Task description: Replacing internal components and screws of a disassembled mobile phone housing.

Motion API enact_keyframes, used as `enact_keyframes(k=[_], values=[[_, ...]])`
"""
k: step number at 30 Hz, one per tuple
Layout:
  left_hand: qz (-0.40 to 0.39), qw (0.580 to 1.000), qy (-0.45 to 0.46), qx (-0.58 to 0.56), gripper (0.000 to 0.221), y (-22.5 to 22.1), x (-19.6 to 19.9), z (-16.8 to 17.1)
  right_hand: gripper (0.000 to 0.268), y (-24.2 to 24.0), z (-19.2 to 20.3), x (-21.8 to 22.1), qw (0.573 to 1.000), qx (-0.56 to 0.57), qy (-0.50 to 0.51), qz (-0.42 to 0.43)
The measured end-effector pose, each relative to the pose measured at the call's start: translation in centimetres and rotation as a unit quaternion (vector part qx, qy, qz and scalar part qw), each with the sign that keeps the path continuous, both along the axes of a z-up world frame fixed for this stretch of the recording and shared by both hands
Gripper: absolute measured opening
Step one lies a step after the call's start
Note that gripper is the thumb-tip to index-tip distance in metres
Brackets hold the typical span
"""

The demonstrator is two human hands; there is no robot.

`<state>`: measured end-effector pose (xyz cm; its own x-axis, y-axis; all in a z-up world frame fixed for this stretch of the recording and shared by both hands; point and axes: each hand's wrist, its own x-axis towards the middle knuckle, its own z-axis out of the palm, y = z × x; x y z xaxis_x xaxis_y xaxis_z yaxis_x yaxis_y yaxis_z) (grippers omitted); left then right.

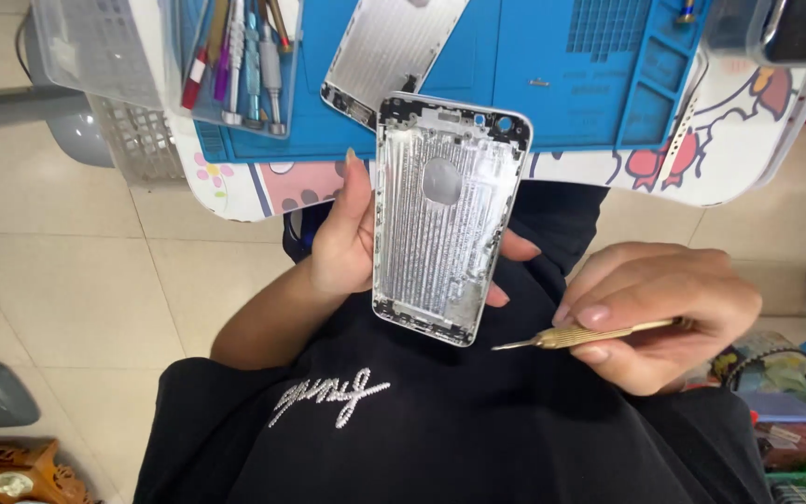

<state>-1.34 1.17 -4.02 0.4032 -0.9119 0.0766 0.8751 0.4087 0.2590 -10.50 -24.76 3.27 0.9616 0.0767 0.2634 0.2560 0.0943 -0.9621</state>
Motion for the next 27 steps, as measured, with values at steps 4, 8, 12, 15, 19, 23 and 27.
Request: enact_keyframes(k=[4, 8, 12, 15, 19, 23, 27], values=[[-0.005, 1.0, 0.014, 0.024, 0.093, -0.4, -0.4, 1.2, 0.026, 1.4, 1.9, 1.3, 0.993, -0.108, -0.028, 0.048], [0.003, 0.99, -0.075, 0.116, 0.104, -1.0, -0.5, 3.4, 0.026, 3.1, 3.2, 2.0, 0.981, -0.187, -0.041, 0.032], [0.004, 0.988, -0.073, 0.136, 0.102, -1.1, -1.0, 4.6, 0.024, 2.6, 3.0, 2.1, 0.976, -0.211, -0.008, 0.055], [0.017, 0.986, -0.115, 0.115, 0.097, -0.9, -2.4, 3.9, 0.023, 2.6, 2.5, 1.4, 0.974, -0.222, 0.001, 0.041], [0.023, 0.993, -0.061, 0.1, 0.091, -0.9, -3.2, 4.6, 0.023, 2.6, 3.0, 1.0, 0.973, -0.229, 0.019, 0.029], [0.033, 0.988, -0.048, 0.145, 0.093, -1.2, -3.3, 5.5, 0.023, 2.6, 3.1, 0.9, 0.969, -0.243, 0.027, 0.032], [0.042, 0.99, -0.095, 0.101, 0.092, -1.5, -3.3, 4.8, 0.025, 2.4, 3.0, 1.4, 0.97, -0.233, 0.007, 0.061]])
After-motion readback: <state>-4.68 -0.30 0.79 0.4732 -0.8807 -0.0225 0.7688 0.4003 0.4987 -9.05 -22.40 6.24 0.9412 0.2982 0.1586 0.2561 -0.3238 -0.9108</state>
